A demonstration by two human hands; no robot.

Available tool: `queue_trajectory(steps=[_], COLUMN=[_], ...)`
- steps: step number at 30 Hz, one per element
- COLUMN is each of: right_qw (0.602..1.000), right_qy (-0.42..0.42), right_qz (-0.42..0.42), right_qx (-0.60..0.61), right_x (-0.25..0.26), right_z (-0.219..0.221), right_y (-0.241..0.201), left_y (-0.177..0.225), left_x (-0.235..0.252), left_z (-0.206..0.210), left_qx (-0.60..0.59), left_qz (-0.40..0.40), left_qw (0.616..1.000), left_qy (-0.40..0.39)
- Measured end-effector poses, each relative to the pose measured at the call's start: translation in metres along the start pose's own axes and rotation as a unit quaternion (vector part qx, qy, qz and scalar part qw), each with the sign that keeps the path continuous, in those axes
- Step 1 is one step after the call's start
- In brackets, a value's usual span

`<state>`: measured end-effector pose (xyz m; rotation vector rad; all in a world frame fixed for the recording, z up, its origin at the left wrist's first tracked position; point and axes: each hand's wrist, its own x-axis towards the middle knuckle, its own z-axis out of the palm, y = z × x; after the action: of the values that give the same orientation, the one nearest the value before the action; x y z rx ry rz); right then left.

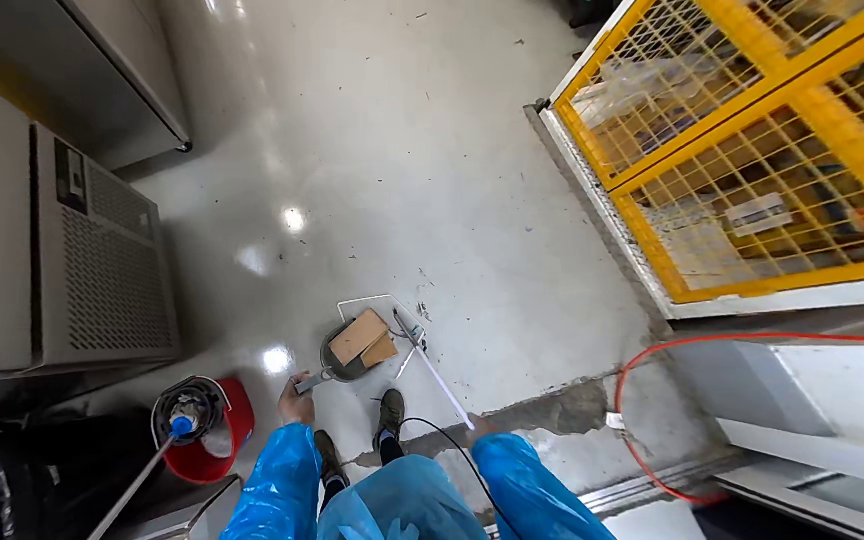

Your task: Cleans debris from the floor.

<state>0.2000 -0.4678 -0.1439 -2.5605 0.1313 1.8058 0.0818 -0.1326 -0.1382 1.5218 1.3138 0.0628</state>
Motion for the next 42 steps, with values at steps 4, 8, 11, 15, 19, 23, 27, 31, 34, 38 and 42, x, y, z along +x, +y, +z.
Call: queue_trajectory(steps=[4,8,11,15,19,23,27,31,34,38,42], right_qw=[0.998,0.998,0.999,0.999,0.998,0.999,0.997,0.996,0.995,0.997,0.998], right_qy=[-0.044,-0.061,-0.044,-0.020,0.005,0.019,0.042,0.061,0.075,0.043,0.005], right_qz=[-0.002,-0.005,-0.010,-0.033,-0.045,-0.005,0.012,0.030,0.053,0.068,0.062], right_qx=[-0.037,-0.029,-0.029,-0.004,0.038,0.028,0.062,0.055,0.047,-0.013,-0.021], right_x=[0.010,-0.020,-0.038,-0.028,-0.005,0.010,0.029,0.046,0.039,0.077,0.096], right_z=[0.017,0.026,0.026,0.017,0.001,0.001,-0.008,-0.041,-0.073,-0.097,-0.079], right_y=[-0.055,-0.075,-0.066,-0.041,-0.010,0.004,0.018,0.023,0.018,0.010,-0.038], left_y=[0.000,-0.003,0.001,0.004,-0.002,-0.006,0.000,0.002,0.002,0.001,0.007], left_x=[-0.002,0.000,0.000,0.001,0.005,0.005,0.005,0.007,0.006,0.007,0.008], left_z=[0.000,0.001,-0.003,-0.001,-0.010,-0.013,-0.012,-0.011,-0.013,-0.011,-0.008], left_qx=[-0.019,-0.032,-0.018,-0.023,-0.040,-0.042,-0.033,-0.030,-0.037,-0.028,-0.004], left_qz=[-0.007,-0.001,-0.002,-0.015,-0.012,-0.007,-0.012,-0.009,-0.009,-0.003,0.000], left_qw=[1.000,0.999,1.000,0.999,0.999,0.999,0.999,0.999,0.999,0.999,0.999], left_qy=[0.002,-0.003,-0.016,-0.020,-0.013,-0.018,-0.027,-0.027,-0.027,-0.034,-0.048])
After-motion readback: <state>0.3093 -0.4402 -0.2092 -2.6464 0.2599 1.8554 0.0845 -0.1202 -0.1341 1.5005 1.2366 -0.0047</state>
